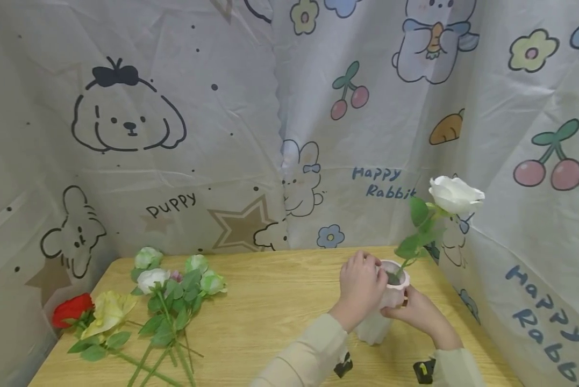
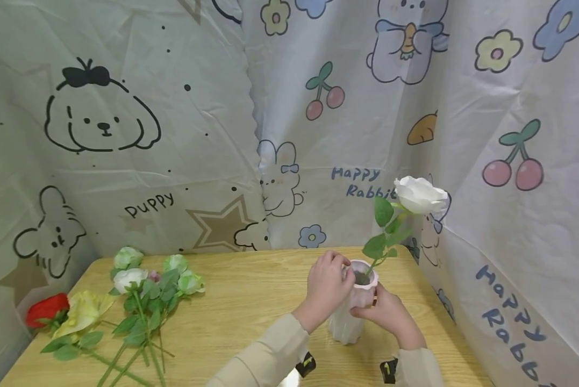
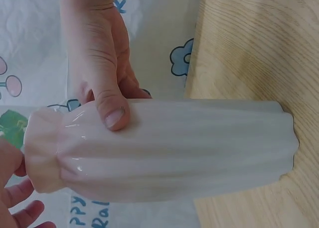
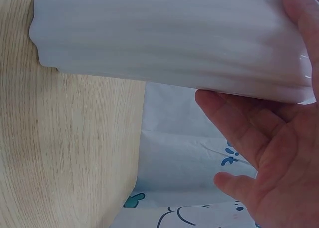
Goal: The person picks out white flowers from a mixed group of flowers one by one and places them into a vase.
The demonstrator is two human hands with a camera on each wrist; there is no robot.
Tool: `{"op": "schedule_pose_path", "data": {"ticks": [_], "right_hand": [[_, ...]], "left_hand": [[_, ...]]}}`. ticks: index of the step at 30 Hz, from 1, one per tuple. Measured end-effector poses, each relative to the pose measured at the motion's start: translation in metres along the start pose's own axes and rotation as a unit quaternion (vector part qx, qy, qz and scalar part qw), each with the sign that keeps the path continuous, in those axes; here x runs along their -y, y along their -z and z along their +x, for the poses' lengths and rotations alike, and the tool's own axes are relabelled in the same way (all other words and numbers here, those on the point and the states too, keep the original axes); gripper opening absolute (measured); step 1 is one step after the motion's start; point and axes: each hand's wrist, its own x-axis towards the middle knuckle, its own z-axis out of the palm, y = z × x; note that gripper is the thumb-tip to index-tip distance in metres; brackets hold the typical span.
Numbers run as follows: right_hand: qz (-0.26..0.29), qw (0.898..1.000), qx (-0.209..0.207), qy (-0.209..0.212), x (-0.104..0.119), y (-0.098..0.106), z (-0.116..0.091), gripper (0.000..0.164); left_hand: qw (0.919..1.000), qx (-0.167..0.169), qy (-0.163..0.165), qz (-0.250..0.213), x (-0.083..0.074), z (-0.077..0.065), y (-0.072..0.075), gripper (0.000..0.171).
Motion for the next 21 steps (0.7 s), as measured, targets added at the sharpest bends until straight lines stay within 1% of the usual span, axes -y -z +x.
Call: {"op": "schedule_pose_path", "data": {"ticks": [6,11,17,21], "right_hand": [[-0.005,1.000,0.000,-0.011,0.002,0.000,-0.001,0.088],[-0.015,1.000,-0.001,-0.014,0.004,-0.001,-0.002,0.088],[-0.005,1.000,0.000,-0.012,0.004,0.000,-0.001,0.088],[-0.005,1.000,0.002,-0.012,0.004,0.000,-0.001,0.089]], "left_hand": [[0.9998,0.011,0.009,0.015,0.011,-0.001,0.008,0.019],[0.9993,0.016,0.028,0.020,0.027,-0.002,0.010,0.023],[0.9982,0.009,0.042,0.042,0.046,-0.006,0.012,0.024],[0.9974,0.009,0.054,0.046,0.058,-0.010,0.015,0.025]]}}
